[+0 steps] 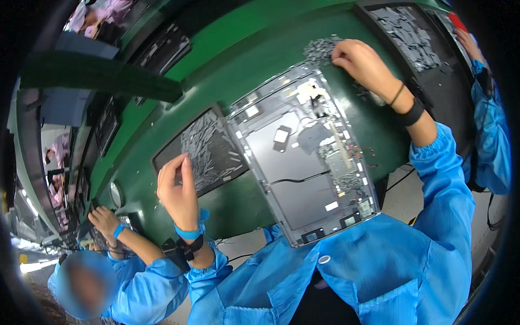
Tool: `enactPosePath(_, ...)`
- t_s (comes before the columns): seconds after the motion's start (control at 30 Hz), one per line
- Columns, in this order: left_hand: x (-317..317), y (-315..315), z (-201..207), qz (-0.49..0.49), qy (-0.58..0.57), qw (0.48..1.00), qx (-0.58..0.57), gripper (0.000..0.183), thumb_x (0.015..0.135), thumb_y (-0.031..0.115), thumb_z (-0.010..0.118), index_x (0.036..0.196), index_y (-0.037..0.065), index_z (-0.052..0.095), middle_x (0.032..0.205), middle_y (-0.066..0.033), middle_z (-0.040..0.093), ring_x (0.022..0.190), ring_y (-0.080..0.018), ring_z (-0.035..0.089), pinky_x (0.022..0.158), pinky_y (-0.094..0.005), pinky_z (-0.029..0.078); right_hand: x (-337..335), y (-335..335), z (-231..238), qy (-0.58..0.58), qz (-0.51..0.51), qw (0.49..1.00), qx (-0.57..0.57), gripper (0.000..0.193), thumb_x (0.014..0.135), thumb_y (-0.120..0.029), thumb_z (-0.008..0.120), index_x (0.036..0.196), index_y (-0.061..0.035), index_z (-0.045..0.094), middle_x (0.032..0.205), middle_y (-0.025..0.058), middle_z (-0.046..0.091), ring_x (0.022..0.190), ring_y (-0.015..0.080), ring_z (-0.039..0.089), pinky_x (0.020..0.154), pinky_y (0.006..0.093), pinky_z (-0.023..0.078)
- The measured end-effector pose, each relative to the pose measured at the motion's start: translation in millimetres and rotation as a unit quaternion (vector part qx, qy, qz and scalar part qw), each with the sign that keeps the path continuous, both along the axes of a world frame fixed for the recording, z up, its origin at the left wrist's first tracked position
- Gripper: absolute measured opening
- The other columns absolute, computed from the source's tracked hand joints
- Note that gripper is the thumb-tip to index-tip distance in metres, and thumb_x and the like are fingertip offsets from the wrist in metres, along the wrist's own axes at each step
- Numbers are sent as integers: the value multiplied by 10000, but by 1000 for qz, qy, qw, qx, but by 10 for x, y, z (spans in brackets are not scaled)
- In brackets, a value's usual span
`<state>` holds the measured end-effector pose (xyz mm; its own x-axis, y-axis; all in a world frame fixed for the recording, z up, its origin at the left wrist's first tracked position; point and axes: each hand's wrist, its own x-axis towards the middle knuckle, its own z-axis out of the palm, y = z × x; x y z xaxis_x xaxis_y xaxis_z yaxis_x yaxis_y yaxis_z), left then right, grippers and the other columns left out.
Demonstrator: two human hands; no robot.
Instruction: The recorder is assembling internal components of a laptop or tablet on a manufacturing line.
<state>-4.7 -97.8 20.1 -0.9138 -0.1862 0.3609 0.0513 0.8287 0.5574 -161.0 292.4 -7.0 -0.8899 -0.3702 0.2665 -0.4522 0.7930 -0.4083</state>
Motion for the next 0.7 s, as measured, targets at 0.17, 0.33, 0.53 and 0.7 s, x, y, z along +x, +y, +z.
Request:
enactPosePath(0.17, 149, -146, -152, -3, -29, 997, -77, 66, 811, 50, 686, 877, 51, 694, 871, -88, 680, 794, -278, 614, 732, -363, 489, 74, -172, -46, -15, -7, 992, -125, 69, 890, -52, 616, 888, 3, 574, 853, 109, 668, 777, 212, 654, 678, 305, 491)
enactPosePath(0.33, 75, -38, -246, -23, -17, 990, -140, 88, 796, 74, 705, 881, 66, 686, 852, -68, 653, 766, -259, 589, 695, -365, 478, 293, -289, 111, -32, -38, 972, -228, 163, 904, -49, 637, 1050, 25, 634, 917, 53, 691, 798, 91, 645, 723, 207, 497)
enactPosePath(0.53, 12, 12, -191, -37, -75, 986, -147, 43, 814, 55, 677, 847, 50, 648, 846, -98, 618, 794, -299, 589, 706, -399, 473, 390, -289, 248, -170, -24, 929, -329, 128, 894, -68, 660, 985, 21, 670, 849, 12, 686, 746, 65, 610, 675, 195, 482)
enactPosePath(0.7, -1, -15, -261, -59, -48, 985, -153, 85, 820, 14, 667, 897, -4, 634, 798, -152, 633, 734, -311, 633, 668, -388, 500, 435, -378, 292, -215, -13, 897, -386, 109, 879, -73, 680, 928, 24, 678, 861, 32, 698, 726, 66, 612, 656, 198, 492)
